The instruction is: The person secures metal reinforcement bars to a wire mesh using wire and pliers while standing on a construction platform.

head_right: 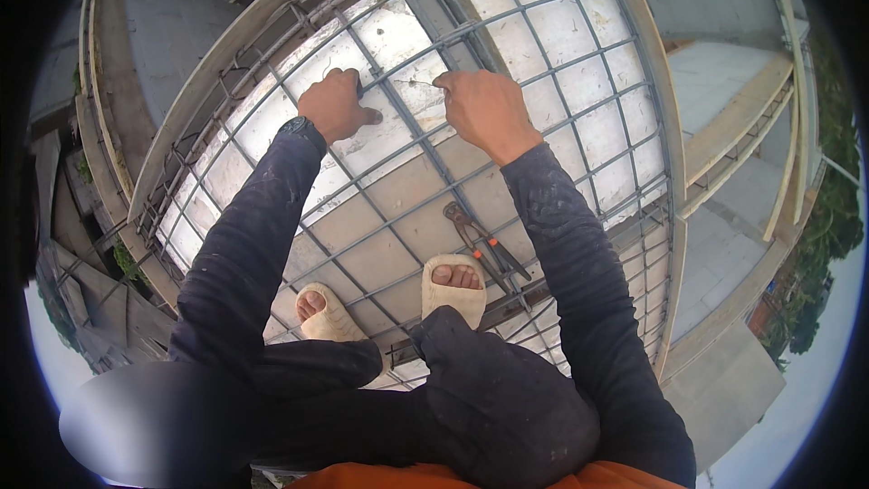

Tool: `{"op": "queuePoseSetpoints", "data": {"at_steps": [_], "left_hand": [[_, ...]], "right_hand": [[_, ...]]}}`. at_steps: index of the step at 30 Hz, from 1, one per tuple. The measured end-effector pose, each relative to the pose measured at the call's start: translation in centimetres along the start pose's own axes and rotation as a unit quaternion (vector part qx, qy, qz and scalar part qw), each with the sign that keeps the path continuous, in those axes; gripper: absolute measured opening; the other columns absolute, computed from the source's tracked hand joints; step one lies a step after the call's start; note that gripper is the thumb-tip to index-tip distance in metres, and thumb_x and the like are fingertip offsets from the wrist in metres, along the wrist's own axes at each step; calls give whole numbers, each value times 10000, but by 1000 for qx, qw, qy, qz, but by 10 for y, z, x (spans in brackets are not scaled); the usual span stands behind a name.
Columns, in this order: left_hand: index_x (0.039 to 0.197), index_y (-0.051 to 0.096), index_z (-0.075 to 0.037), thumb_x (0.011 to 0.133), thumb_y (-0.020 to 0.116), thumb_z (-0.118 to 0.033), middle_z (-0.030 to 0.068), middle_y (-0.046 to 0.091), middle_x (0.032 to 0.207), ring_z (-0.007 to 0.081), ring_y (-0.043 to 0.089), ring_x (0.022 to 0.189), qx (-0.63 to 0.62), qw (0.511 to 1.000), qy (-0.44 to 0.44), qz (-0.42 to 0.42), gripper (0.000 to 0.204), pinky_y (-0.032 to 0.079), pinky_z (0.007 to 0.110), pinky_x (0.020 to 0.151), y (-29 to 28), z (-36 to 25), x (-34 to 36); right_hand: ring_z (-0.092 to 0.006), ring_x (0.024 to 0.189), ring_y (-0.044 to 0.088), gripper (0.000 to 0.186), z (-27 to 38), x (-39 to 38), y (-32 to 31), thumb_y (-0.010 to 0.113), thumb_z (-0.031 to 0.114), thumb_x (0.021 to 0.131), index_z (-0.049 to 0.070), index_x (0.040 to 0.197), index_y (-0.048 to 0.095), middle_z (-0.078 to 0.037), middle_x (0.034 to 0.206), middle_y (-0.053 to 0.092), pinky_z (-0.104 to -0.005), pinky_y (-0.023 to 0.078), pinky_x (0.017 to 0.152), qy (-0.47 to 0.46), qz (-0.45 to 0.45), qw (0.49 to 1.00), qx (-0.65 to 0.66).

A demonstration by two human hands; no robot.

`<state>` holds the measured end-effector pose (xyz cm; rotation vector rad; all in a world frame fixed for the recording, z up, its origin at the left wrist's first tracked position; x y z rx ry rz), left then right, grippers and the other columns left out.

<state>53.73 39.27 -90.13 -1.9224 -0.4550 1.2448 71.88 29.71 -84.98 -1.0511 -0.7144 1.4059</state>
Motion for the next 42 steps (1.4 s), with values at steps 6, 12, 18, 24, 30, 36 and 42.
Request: {"op": "queuePoseSetpoints", "data": {"at_steps": [6,12,18,24,30,36,42], "left_hand": [[1248,723,-85,817,889,-446,161,705,1262,363,714,1134,-39,998,-5,44,587,569,457,985,7,7,1],[1240,739,-77,818,883,-446,161,721,1240,345,711,1140,-58,998,-2,36,579,550,452,1003,7,10,0],[1261,732,-78,814,886,-451,165,716,1250,351,709,1143,-69,997,10,36,602,553,455,997,10,8,3],[1198,725,-26,784,892,-397,200,719,1199,378,713,1086,-86,996,10,-17,580,561,453,945,6,9,-4],[1307,653,-45,828,873,-380,186,697,1235,377,693,1135,-76,996,26,-39,625,561,470,974,-6,5,-17],[1257,661,-42,910,776,-222,144,670,1239,350,629,1160,-135,946,133,-262,408,531,452,1000,-7,8,-73],[1074,727,-24,817,596,115,118,740,978,251,732,910,-364,795,398,-278,321,583,349,826,-92,-73,-193]], "right_hand": [[-381,790,745,299,5,9,0,591,136,956,132,1142,825,-205,850,765,-483,589,743,-15,0,1000,-6],[-384,941,744,318,-3,19,11,556,183,1020,152,1220,802,-172,1074,786,-464,593,851,-24,64,998,-7],[-416,990,731,324,-24,28,22,556,192,1022,153,1249,784,-202,1066,781,-496,570,909,-56,45,995,72],[-411,1034,725,328,-24,12,1,542,210,1021,117,1249,757,-198,1160,765,-501,564,927,61,69,996,15],[-283,818,749,324,-32,-45,-18,534,237,1050,51,1257,700,-152,937,777,-402,571,792,192,77,953,222],[-161,650,680,315,-42,-117,9,545,224,1062,30,1275,673,-82,816,747,-335,534,652,277,62,889,358],[-164,612,664,302,-56,-162,21,564,236,1052,58,1250,707,-75,719,709,-349,524,635,289,68,896,330]]}}
Point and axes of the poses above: each hand's wrist, its own x-axis towards the middle knuckle, its own y-axis out of the palm, z = x × y, the point moved 9 cm from there along x, towards the middle knuckle
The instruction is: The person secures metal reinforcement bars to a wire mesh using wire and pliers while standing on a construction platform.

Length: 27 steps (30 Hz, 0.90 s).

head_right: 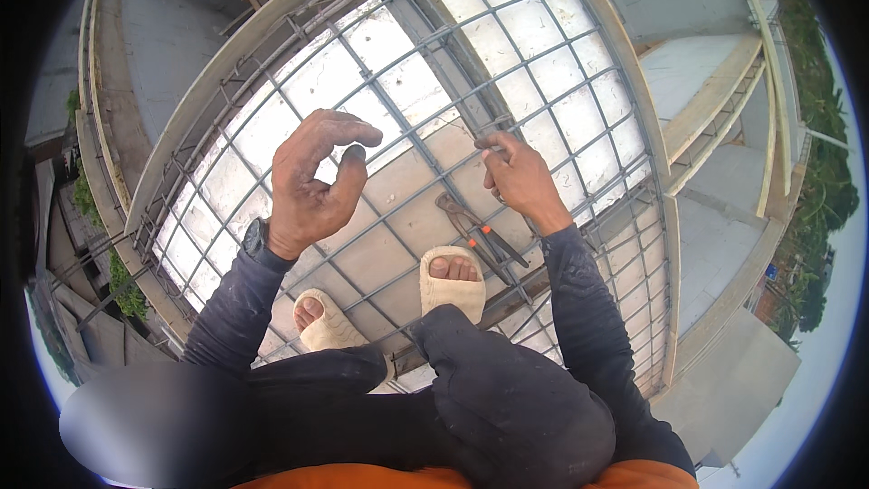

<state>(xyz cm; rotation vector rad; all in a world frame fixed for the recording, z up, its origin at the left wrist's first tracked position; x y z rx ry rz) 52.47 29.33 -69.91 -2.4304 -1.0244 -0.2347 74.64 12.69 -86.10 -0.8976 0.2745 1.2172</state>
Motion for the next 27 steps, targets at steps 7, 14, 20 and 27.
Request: {"op": "queuePoseSetpoints", "data": {"at_steps": [7,14,20,27], "left_hand": [[928,743,-164,749,729,-217,6,638,843,200,676,863,-114,976,174,57,187,588,360,733,-16,-225,-7],[838,679,-92,776,677,-204,12,600,834,193,608,831,-136,967,214,-18,128,543,326,719,1,-246,-54],[1175,687,-106,864,757,-132,53,639,1043,267,638,1012,14,932,74,354,319,525,388,873,69,-106,-72],[1354,641,-56,906,771,-231,116,635,1334,338,580,1255,332,928,-133,103,498,483,489,1027,38,102,-115]], "right_hand": [[-167,634,658,332,35,-18,15,562,231,1049,33,1281,693,-66,709,680,-355,524,670,-94,-6,992,-89],[-141,638,657,323,34,-48,26,545,215,1021,39,1227,722,-66,728,689,-340,519,646,-57,26,991,-117],[-216,783,718,355,-13,-67,9,523,192,989,72,1259,719,-108,838,749,-390,545,772,4,-52,993,-110],[-325,953,760,332,18,-43,2,574,242,1017,130,1266,762,-180,1010,783,-467,573,860,-63,-45,980,-185]]}}
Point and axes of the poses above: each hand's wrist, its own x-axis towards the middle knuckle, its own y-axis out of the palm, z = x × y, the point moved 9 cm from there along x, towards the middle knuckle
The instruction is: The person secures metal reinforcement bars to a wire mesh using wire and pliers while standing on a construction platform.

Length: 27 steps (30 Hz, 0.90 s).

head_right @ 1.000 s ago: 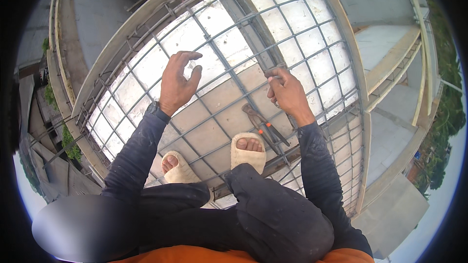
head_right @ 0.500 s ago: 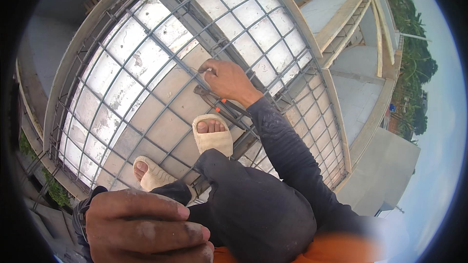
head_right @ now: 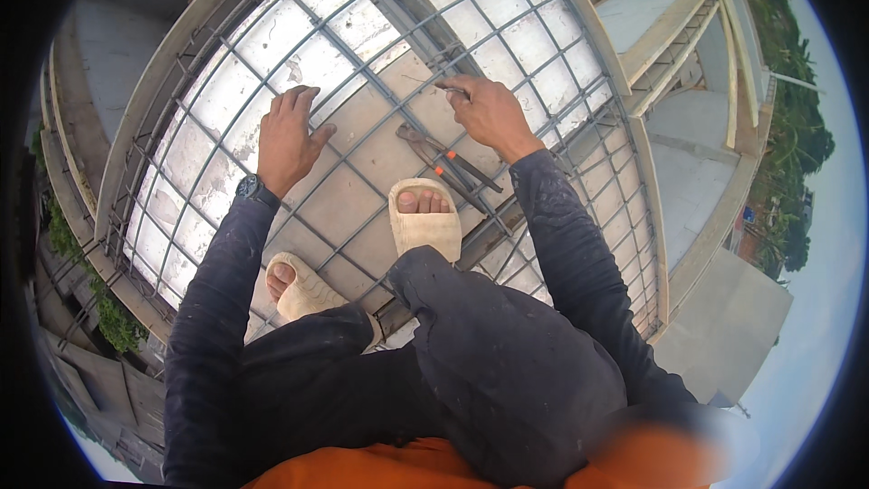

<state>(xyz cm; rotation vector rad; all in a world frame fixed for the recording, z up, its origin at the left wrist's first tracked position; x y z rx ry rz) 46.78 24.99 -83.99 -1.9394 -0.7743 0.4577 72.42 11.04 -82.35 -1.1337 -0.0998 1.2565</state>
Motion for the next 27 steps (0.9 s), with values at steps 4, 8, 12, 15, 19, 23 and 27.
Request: {"op": "queuePoseSetpoints", "data": {"at_steps": [4,8,12,15,19,23,27], "left_hand": [[1364,638,-62,913,771,-284,117,634,1339,328,584,1246,10,997,-54,61,519,473,501,1017,32,5,23],[1260,664,-83,948,759,-342,98,687,1209,304,637,1178,30,982,-114,145,416,453,503,1004,51,8,45],[1147,727,-80,947,759,-372,123,757,1105,327,708,1096,43,967,-121,221,355,481,517,973,56,16,64],[1107,735,-55,908,768,-416,164,776,1037,371,734,1029,23,968,-124,218,413,494,543,945,61,25,68],[1101,749,-77,891,792,-405,147,780,1035,365,735,1026,9,963,-147,225,392,483,556,947,62,25,71],[1094,753,-80,887,796,-385,134,777,1017,359,732,1010,-2,959,-166,230,371,472,551,930,67,26,69],[1083,751,-68,887,791,-388,141,764,1027,367,719,1017,-10,975,-143,171,377,468,554,913,65,27,67]], "right_hand": [[-386,1003,739,323,-2,30,-2,570,236,1004,146,1231,781,-169,1103,784,-487,581,892,-80,-53,992,-78],[-407,999,730,323,18,47,-1,569,229,994,152,1220,787,-172,1119,781,-494,581,900,-134,-78,979,-132],[-397,988,732,323,27,65,7,561,216,993,149,1212,789,-172,1122,780,-494,582,891,-153,-49,977,-143],[-394,987,733,327,34,76,15,559,212,992,157,1216,791,-173,1133,778,-492,583,887,-166,-24,977,-135],[-397,1004,732,338,36,89,21,557,216,993,175,1235,789,-177,1149,775,-488,583,896,-180,-4,975,-129],[-395,1049,727,345,30,96,17,555,220,995,166,1246,785,-177,1166,775,-481,577,926,-157,24,979,-127],[-395,1076,721,331,39,98,14,587,268,1008,142,1243,782,-176,1191,771,-471,570,951,-147,29,982,-118]]}}
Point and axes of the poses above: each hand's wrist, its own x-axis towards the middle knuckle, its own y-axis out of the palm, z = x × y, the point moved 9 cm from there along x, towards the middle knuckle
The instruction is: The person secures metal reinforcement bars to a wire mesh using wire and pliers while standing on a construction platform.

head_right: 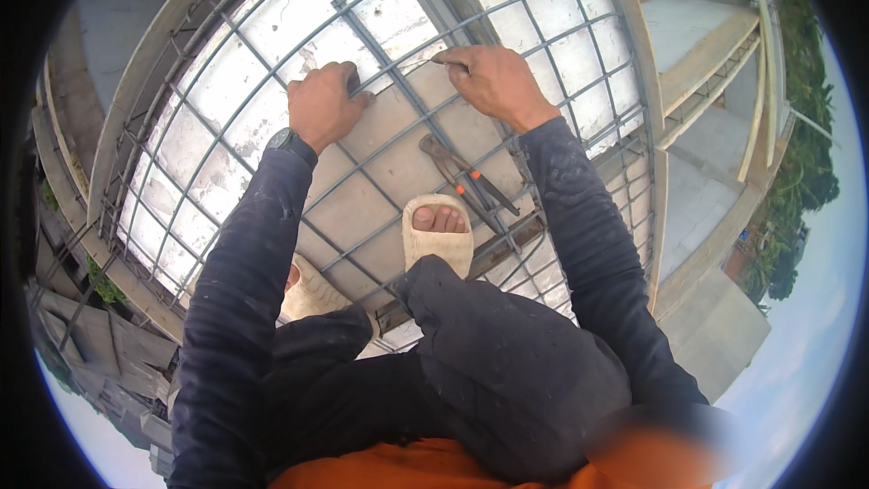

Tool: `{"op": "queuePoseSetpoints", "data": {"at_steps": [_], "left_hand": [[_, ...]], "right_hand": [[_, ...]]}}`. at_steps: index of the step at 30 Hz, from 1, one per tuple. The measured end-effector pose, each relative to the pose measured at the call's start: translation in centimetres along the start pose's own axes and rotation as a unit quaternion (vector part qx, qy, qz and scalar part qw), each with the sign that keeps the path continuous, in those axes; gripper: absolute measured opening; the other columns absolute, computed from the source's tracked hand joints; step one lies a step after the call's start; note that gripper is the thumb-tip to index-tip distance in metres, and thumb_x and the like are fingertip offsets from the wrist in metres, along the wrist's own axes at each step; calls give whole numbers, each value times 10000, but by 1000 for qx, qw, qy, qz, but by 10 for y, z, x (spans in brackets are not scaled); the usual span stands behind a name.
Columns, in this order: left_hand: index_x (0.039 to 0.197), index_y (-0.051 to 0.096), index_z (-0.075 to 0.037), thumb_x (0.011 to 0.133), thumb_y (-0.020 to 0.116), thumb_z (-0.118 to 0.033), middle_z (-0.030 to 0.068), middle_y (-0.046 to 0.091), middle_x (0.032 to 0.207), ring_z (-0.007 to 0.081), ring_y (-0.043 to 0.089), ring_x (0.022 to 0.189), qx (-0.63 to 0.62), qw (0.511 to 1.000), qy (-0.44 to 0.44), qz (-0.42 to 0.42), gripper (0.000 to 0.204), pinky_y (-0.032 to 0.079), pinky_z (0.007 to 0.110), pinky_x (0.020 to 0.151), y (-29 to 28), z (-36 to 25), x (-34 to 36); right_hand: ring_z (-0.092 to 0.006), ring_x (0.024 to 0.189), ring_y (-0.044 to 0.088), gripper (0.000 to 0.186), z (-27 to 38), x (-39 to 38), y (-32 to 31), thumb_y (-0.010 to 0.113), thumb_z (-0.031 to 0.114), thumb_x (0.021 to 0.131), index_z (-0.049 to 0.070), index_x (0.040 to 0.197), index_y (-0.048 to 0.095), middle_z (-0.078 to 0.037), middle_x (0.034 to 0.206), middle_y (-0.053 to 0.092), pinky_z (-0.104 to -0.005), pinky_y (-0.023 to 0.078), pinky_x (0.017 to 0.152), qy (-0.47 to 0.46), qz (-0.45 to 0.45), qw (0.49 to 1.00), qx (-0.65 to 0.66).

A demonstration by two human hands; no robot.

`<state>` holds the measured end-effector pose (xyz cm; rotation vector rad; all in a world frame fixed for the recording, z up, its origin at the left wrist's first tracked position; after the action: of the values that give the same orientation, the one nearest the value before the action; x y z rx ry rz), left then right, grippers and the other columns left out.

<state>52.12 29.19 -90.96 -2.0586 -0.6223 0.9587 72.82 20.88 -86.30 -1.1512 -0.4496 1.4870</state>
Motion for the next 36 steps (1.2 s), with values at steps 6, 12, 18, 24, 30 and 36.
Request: {"op": "queuePoseSetpoints", "data": {"at_steps": [6,12,18,24,30,36], "left_hand": [[1109,760,-77,935,747,-335,112,752,1078,318,689,1094,36,997,-41,60,313,424,539,1020,-2,-7,2],[1074,750,-67,907,770,-409,131,759,1070,340,687,1088,34,999,-24,1,381,421,524,988,-1,-6,-5],[1085,753,-62,902,763,-436,142,773,1041,345,716,1041,27,998,-43,36,417,429,511,979,-1,-4,-2],[1033,767,-51,885,754,-450,176,780,941,357,742,950,3,1000,-19,4,426,456,514,952,-2,-1,-2],[1061,755,-41,874,765,-396,175,772,1035,352,729,1002,-21,1000,10,-14,401,483,511,934,-5,5,-9],[1114,754,-23,939,732,-263,150,747,1112,311,710,1057,-201,963,77,-161,298,554,412,922,-23,-10,-71]], "right_hand": [[-328,1055,742,359,-18,4,16,629,338,1055,107,1295,763,-160,1240,767,-407,574,945,8,19,999,38],[-367,1109,718,386,-18,4,20,631,341,1031,68,1274,756,-222,1286,730,-444,546,985,44,30,992,117],[-226,704,678,415,-12,-12,19,646,332,1014,27,1276,749,-189,1043,763,-396,551,737,149,57,970,183],[-431,1060,715,370,5,-28,15,587,331,1014,62,1170,788,-213,1130,766,-509,553,953,73,-5,996,49],[-421,1067,714,358,13,-51,-7,597,332,1011,73,1163,791,-181,1142,775,-497,552,949,83,-28,996,8],[-170,670,697,349,-2,-106,-17,628,281,1035,0,1228,704,-106,798,735,-331,554,657,181,47,940,286]]}}
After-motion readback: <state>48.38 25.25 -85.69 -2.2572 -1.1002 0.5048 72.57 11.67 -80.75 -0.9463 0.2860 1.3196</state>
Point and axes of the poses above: each hand's wrist, its own x-axis towards the middle knuckle, its own y-axis out of the palm, z = x × y, the point moved 9 cm from there along x, towards the middle knuckle
